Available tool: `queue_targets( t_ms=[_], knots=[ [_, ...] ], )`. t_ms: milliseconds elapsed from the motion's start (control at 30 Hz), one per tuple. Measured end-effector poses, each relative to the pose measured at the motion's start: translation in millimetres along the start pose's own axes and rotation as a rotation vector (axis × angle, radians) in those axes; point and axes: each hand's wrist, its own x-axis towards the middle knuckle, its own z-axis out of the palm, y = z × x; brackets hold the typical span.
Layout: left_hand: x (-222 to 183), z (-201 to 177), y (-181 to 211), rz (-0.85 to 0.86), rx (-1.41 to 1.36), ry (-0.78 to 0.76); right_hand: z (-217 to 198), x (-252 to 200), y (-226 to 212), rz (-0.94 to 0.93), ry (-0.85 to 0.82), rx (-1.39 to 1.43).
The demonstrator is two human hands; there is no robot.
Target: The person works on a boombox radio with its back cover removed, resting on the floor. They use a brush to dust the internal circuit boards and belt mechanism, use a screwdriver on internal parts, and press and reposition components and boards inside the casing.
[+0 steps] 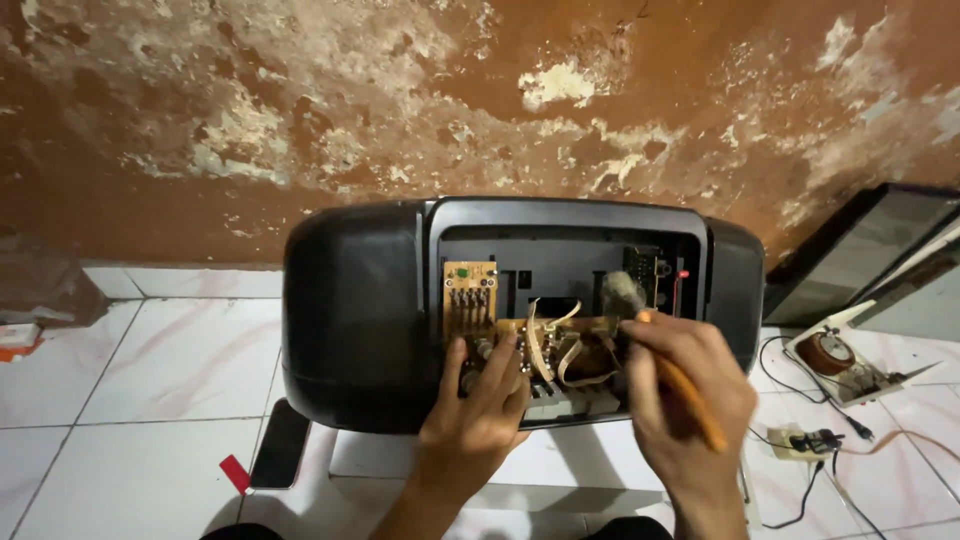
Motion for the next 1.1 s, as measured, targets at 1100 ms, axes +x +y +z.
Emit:
queue_targets(
  t_ms=[1100],
  knots=[
    [-18,23,-2,0.102,-0.05,-0.109,37,7,4,0.112,-0.238,-0.032]
  ],
)
